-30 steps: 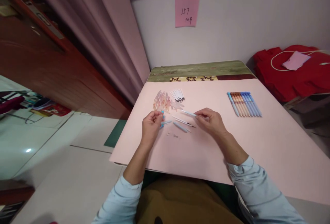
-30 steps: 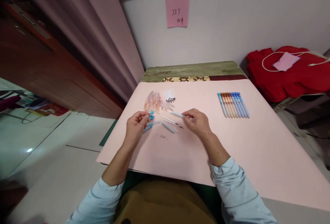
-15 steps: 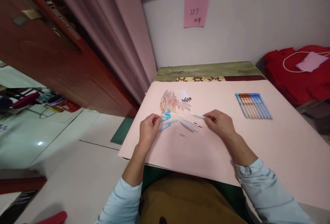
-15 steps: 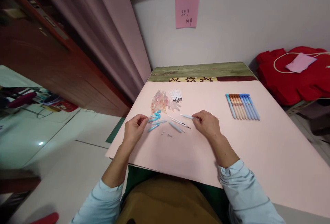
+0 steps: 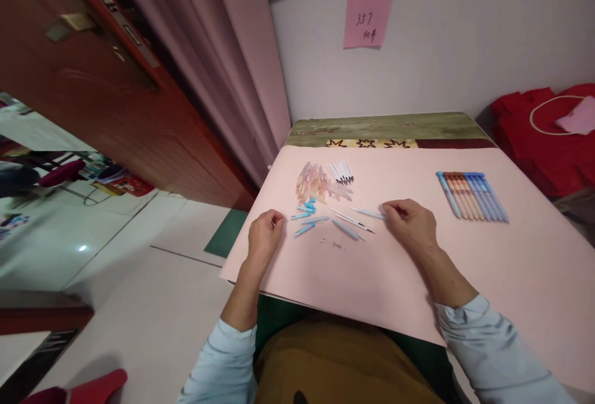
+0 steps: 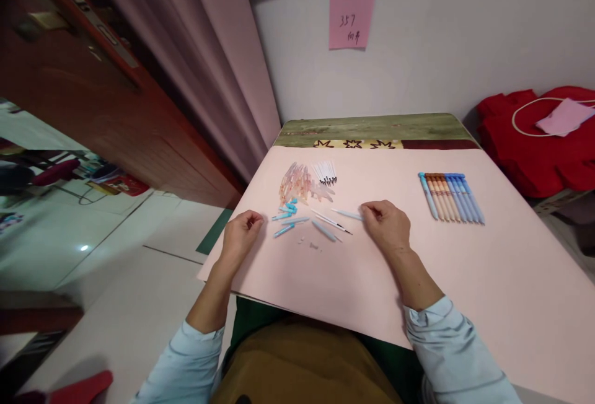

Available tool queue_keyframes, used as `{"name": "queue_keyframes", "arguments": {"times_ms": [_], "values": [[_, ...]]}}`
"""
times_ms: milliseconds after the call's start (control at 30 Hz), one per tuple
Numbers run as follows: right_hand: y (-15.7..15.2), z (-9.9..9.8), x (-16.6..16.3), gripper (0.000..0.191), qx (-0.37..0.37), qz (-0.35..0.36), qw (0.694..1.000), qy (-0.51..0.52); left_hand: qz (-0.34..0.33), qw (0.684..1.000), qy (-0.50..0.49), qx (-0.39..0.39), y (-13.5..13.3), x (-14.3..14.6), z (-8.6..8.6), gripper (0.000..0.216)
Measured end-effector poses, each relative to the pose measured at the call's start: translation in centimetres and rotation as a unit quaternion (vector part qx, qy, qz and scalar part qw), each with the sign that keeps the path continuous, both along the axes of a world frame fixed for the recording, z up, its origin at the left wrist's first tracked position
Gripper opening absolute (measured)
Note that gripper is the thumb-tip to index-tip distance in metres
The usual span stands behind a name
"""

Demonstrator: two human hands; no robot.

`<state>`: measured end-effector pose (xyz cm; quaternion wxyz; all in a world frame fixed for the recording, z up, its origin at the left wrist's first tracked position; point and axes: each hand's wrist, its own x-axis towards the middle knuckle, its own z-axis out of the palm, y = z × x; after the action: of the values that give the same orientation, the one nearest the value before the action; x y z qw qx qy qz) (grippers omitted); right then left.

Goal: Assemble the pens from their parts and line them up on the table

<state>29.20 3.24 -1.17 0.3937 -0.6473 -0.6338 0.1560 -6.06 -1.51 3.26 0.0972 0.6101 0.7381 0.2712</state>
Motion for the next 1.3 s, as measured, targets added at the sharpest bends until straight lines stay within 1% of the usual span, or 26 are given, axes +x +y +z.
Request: {"name": "queue_keyframes", "arguments": {"times_ms": [167,267,333,533,700,833,967,1067,1167,1233,1300], "values": [[0.1,-0.2,0.0,0.028,-0.002,-0.041,0.998,0.045,-0.027,0.998,-0.051,-0.016,-0.1,0.2,-0.5,0.011],[0.3,-0.5,0.1,0.028,0.008,-0.062,0.995,0.076,-0.067,0.992,-0.094,-0.041,-0.2,0.9,-0.8,0.012],[0.3,-0.7,0.1,0.029,0.016,-0.071,0.993,0.094,-0.087,0.990,-0.102,-0.053,-0.3,1.6,-0.9,0.013],[0.4,-0.5,0.2,0.032,0.021,-0.078,0.991,0.109,-0.113,0.989,-0.065,-0.068,-0.3,2.8,-1.3,0.011],[0.5,-0.4,0.2,0.033,0.027,-0.085,0.990,0.108,-0.122,0.988,-0.033,-0.090,-0.3,2.9,-1.6,0.003],[0.6,-0.4,0.2,0.035,0.029,-0.085,0.989,0.117,-0.130,0.988,-0.026,-0.085,-0.3,2.9,-1.6,0.005],[0.6,-0.5,0.2,0.033,0.022,-0.088,0.988,0.126,-0.142,0.985,-0.016,-0.093,-0.1,3.1,-1.4,0.003],[0.5,-0.3,0.0,0.030,0.028,-0.083,0.990,0.115,-0.148,0.984,-0.004,-0.103,-0.1,3.3,-1.2,0.002],[0.1,0.1,-0.5,0.026,0.045,-0.067,0.995,0.061,-0.149,0.984,-0.010,-0.095,-0.3,3.5,-0.9,0.003],[-0.3,0.5,-0.9,0.024,0.067,-0.048,0.997,0.005,-0.140,0.986,-0.050,-0.073,-0.3,3.7,-0.6,0.003],[-0.7,0.9,-1.6,0.023,0.096,-0.014,0.994,-0.040,-0.120,0.980,-0.150,-0.047,-0.3,4.1,-0.3,0.003]]}}
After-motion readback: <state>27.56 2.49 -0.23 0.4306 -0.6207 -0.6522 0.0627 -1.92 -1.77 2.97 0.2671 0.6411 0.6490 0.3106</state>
